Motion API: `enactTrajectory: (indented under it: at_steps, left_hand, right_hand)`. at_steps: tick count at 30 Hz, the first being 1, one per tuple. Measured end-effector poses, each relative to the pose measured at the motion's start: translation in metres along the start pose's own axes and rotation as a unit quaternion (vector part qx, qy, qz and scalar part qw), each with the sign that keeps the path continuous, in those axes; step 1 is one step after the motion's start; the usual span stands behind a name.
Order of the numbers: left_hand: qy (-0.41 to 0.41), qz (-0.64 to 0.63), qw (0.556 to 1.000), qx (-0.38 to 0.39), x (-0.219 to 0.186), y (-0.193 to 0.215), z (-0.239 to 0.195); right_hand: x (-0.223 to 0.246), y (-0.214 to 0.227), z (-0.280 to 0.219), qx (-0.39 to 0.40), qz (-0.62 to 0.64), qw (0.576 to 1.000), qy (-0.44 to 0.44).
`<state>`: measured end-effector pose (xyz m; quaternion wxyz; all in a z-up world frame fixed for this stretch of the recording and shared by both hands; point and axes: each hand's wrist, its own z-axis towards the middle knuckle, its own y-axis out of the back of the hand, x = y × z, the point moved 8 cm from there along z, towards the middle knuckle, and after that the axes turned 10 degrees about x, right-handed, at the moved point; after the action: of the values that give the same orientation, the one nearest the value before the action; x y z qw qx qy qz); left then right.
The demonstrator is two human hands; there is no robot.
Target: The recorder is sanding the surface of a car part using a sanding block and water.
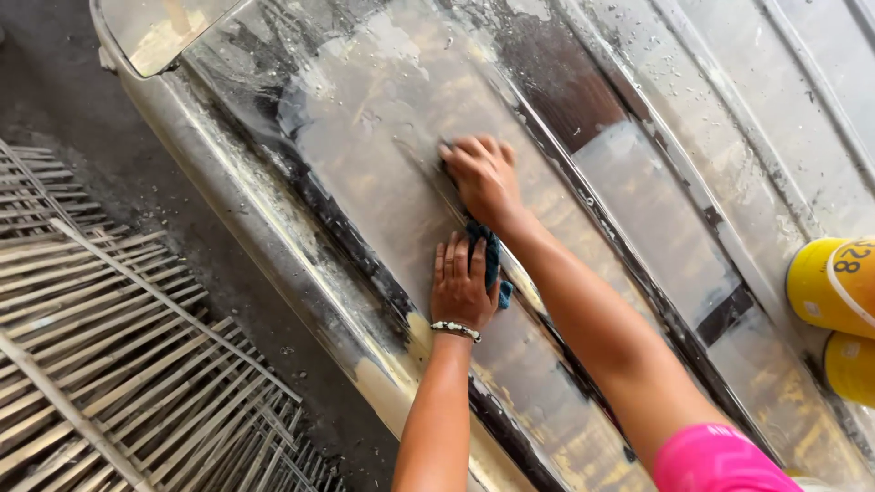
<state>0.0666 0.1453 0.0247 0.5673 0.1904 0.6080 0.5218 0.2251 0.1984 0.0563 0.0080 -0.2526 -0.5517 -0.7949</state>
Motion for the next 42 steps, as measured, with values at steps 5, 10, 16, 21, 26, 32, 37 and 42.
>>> enactTrajectory:
  at_steps: [5, 10, 16, 21, 26, 32, 37, 42]
  left_hand:
    - [-0.002, -0.003, 1.000, -0.003, 0.000, -0.002, -0.004]
    - [0.002, -0.010, 1.000, -0.008, 0.001, -0.004, 0.001]
    - [-0.012, -0.013, 1.000, 0.016, 0.003, -0.009, -0.001]
    - [0.000, -0.023, 0.999, 0.023, 0.004, -0.006, 0.002]
    - [-0.007, -0.027, 1.000, 0.006, 0.004, -0.007, 0.000]
    - [0.003, -0.021, 1.000, 0.017, 0.008, -0.013, -0.002]
    - [-0.007, -0.023, 1.000, 0.019, 0.001, -0.004, -0.003]
    - [-0.006, -0.020, 1.000, 0.008, 0.003, -0.006, 0.000]
  right_hand:
    - [0.003, 0.006, 0.005, 0.002, 0.009, 1.000, -0.029]
    - [0.005, 0.037, -0.134, 0.017, -0.070, 0.997, -0.032]
    - [-0.006, 0.013, -0.093, 0.001, -0.054, 0.997, -0.048]
    - [-0.001, -0.009, 0.024, -0.015, 0.008, 0.999, -0.027]
    - [-0.003, 0.019, -0.078, 0.007, -0.059, 0.998, -0.014]
    - [0.000, 0.015, -0.076, 0.002, -0.062, 0.998, -0.029]
    - [0.005, 0.017, -0.022, -0.026, -0.013, 0.999, -0.024]
    - [0.006, 0.049, -0.152, 0.007, -0.071, 0.996, -0.058]
